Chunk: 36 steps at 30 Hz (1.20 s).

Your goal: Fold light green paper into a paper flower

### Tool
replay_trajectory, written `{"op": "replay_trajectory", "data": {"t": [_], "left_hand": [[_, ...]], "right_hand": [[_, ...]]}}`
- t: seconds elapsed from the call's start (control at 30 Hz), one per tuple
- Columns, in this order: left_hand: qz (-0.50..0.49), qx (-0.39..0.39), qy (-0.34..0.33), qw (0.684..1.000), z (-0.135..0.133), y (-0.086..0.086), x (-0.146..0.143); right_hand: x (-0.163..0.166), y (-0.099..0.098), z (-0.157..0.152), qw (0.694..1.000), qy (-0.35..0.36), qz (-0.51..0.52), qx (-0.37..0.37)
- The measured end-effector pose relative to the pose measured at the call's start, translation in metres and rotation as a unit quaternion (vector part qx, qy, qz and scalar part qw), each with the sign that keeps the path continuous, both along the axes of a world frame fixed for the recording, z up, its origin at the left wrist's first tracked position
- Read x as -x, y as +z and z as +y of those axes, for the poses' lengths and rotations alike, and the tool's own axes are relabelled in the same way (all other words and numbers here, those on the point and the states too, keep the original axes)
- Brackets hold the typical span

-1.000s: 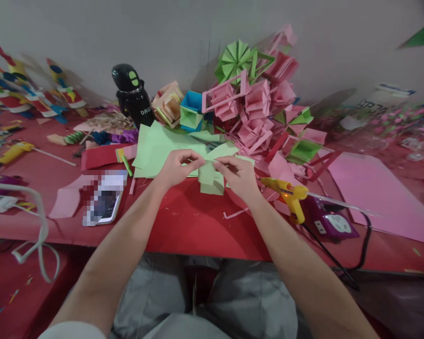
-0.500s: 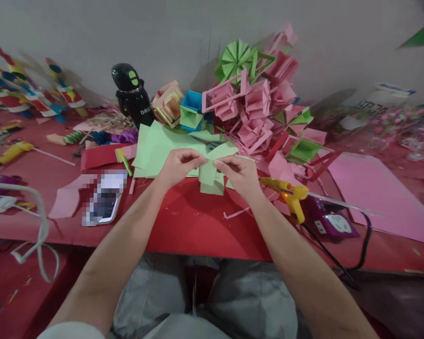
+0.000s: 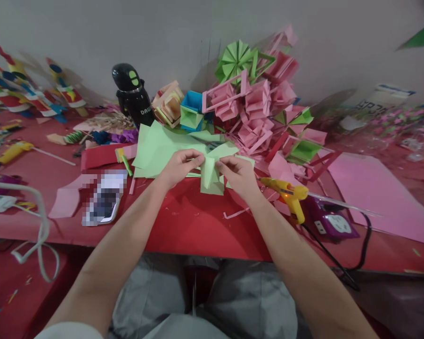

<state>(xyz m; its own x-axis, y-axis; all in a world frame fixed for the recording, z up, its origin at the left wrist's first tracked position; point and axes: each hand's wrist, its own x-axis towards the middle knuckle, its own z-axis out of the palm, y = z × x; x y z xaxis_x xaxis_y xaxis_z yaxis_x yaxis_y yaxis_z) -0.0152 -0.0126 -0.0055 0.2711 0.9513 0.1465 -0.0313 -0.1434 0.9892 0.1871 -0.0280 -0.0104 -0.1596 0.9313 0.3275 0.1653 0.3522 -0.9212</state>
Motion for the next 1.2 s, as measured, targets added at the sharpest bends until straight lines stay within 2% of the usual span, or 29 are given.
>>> {"op": "replay_trajectory", "data": {"t": [0.17, 0.33, 0.57, 1.03, 1.2], "left_hand": [[0.03, 0.019, 0.005, 0.999, -0.001, 0.003, 0.005], [0.026, 0.09, -0.001, 0.996, 0.002, 0.006, 0.013], [0.109, 0.005, 0.002, 0.994, -0.001, 0.009, 0.015], [0.134, 0.013, 0.007, 0.991, 0.001, 0.004, 0.015], [0.153, -0.003, -0.022, 0.988, -0.002, 0.006, 0.012]], "right_hand": [[-0.001, 0.0, 0.0, 0.999, 0.012, -0.048, -0.015], [-0.003, -0.002, 0.001, 0.998, 0.015, -0.052, -0.014], [-0.003, -0.002, 0.001, 0.998, -0.007, -0.067, -0.02], [-0.002, -0.003, 0.001, 0.998, -0.002, -0.058, 0.009], [-0.004, 0.0, -0.001, 0.995, 0.039, -0.092, 0.005]]}}
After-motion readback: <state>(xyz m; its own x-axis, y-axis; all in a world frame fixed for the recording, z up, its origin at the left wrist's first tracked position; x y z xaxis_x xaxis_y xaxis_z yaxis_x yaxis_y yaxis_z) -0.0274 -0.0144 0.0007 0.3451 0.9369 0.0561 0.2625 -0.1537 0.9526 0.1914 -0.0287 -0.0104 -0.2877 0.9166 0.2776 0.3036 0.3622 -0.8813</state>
